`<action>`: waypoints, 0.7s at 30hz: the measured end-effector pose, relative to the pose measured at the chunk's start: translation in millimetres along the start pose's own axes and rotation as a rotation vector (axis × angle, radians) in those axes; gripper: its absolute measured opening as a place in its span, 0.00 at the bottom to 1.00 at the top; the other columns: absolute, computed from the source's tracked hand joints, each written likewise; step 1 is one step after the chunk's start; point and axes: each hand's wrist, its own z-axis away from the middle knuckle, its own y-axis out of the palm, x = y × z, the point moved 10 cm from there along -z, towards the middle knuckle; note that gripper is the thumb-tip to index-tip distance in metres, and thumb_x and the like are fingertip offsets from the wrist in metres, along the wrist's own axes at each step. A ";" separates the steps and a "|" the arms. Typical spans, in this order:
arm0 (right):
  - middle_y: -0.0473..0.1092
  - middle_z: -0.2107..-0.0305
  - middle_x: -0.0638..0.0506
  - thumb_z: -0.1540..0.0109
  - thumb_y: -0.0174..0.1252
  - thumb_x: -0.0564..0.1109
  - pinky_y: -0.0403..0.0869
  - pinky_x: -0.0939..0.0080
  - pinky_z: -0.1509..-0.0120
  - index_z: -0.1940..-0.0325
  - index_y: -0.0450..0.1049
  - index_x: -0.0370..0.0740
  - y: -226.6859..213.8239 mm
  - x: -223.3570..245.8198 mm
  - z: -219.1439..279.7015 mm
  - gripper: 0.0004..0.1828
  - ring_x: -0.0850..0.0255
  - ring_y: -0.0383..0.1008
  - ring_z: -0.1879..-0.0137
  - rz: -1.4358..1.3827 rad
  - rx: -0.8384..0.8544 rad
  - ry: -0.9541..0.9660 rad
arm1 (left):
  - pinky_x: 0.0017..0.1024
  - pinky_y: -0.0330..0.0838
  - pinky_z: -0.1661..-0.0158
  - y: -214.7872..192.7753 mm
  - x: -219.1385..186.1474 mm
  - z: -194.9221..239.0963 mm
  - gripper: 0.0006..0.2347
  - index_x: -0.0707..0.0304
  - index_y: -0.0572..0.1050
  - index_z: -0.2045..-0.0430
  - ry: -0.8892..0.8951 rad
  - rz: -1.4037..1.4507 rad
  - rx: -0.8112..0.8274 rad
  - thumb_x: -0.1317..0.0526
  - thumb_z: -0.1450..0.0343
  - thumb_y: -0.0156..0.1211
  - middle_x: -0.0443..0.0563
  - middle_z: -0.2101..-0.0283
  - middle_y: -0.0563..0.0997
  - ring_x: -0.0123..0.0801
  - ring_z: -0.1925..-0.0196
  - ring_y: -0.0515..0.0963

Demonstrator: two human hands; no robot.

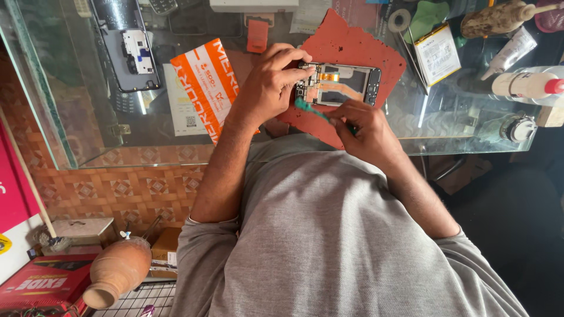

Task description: The person cleans the edges of a phone frame with a cloth, applies adhesive from a tube, and then installs a new screen and battery into the device.

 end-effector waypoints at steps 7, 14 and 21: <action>0.74 0.70 0.47 0.35 0.61 0.33 0.70 0.62 0.68 0.61 0.77 0.31 1.0 -5.9 8.2 0.01 0.62 0.74 0.70 -0.001 0.082 0.006 | 0.36 0.74 0.43 -1.2 -3.8 2.0 0.13 0.62 0.84 0.58 -0.001 -0.053 -0.005 0.77 0.32 0.63 0.46 0.47 0.80 0.41 0.41 0.76; 0.71 0.58 0.41 0.37 0.55 0.28 0.70 0.48 0.52 0.50 0.75 0.33 -135.5 -35.3 77.1 0.13 0.46 0.72 0.57 0.613 -0.621 0.012 | 0.39 0.74 0.38 -3.5 -18.6 8.9 0.15 0.68 0.82 0.52 0.028 -0.133 -0.041 0.76 0.32 0.59 0.50 0.41 0.79 0.43 0.36 0.75; 0.72 0.55 0.42 0.39 0.60 0.28 0.72 0.47 0.44 0.52 0.75 0.33 -137.0 -34.1 68.5 0.12 0.44 0.72 0.46 0.883 -0.743 -0.072 | 0.44 0.71 0.39 6.0 -38.2 5.4 0.10 0.68 0.82 0.53 0.067 -0.231 -0.014 0.62 0.25 0.65 0.53 0.39 0.77 0.49 0.36 0.73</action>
